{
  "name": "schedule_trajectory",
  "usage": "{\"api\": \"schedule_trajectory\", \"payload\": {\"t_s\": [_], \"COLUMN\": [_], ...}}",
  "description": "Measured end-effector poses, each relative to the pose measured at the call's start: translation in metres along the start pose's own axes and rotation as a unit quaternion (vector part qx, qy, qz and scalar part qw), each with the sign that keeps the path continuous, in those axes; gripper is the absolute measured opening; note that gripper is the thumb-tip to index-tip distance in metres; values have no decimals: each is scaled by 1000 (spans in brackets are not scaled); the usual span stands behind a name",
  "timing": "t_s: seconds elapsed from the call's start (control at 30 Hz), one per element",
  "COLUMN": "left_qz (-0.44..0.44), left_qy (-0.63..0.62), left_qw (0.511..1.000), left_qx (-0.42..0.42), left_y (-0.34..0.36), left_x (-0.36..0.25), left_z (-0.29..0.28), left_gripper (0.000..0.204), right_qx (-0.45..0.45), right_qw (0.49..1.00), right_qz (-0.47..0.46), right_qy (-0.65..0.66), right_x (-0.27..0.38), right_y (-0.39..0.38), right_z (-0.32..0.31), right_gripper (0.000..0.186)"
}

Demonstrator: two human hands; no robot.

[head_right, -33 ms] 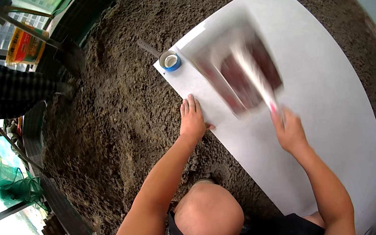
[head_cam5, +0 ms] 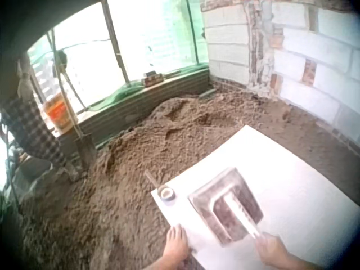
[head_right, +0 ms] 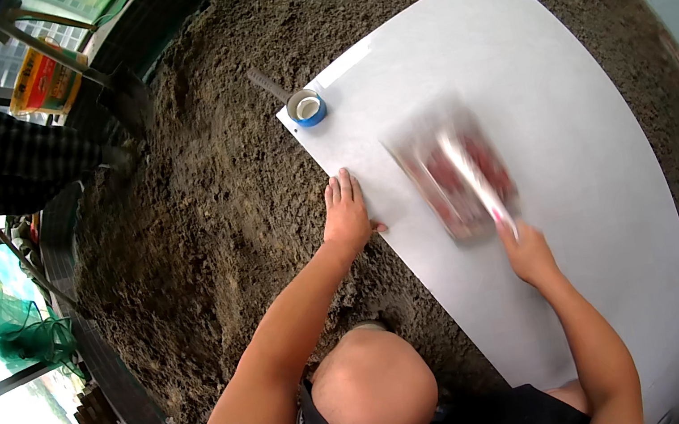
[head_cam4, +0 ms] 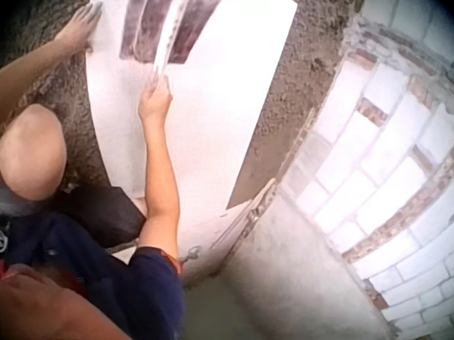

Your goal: The person spreads mortar on the ground using a trowel and places a large floor tile into position.

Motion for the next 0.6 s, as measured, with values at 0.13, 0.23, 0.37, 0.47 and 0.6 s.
{"api": "schedule_trajectory", "payload": {"t_s": [0.13,0.23,0.37,0.47,0.6], "left_qz": [-9,7,29,116,151], "left_qy": [-2,24,97,209,266], "left_qw": [1000,999,990,960,890], "left_qx": [23,37,95,149,338], "left_y": [2,2,11,25,55], "left_x": [19,5,2,22,-6], "left_z": [2,-4,-13,-14,-50], "left_gripper": [116,116,122,119,112], "right_qx": [36,-59,-150,-206,-229], "right_qw": [988,986,916,866,847], "right_qz": [153,154,294,332,325], "right_qy": [6,36,229,313,354], "right_x": [-107,-211,-255,-248,-279], "right_y": [-80,-153,-215,-256,-274], "right_z": [-46,-67,-34,-16,-9], "right_gripper": [58,62,63,60,58]}}
Point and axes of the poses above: each hand's wrist, its own y-axis towards the middle knuckle, its own z-axis out of the palm, x = y × z, the point moved 2 cm from there along y, towards the middle knuckle, and after that the axes turned 14 degrees about y, right-handed, at the moved point
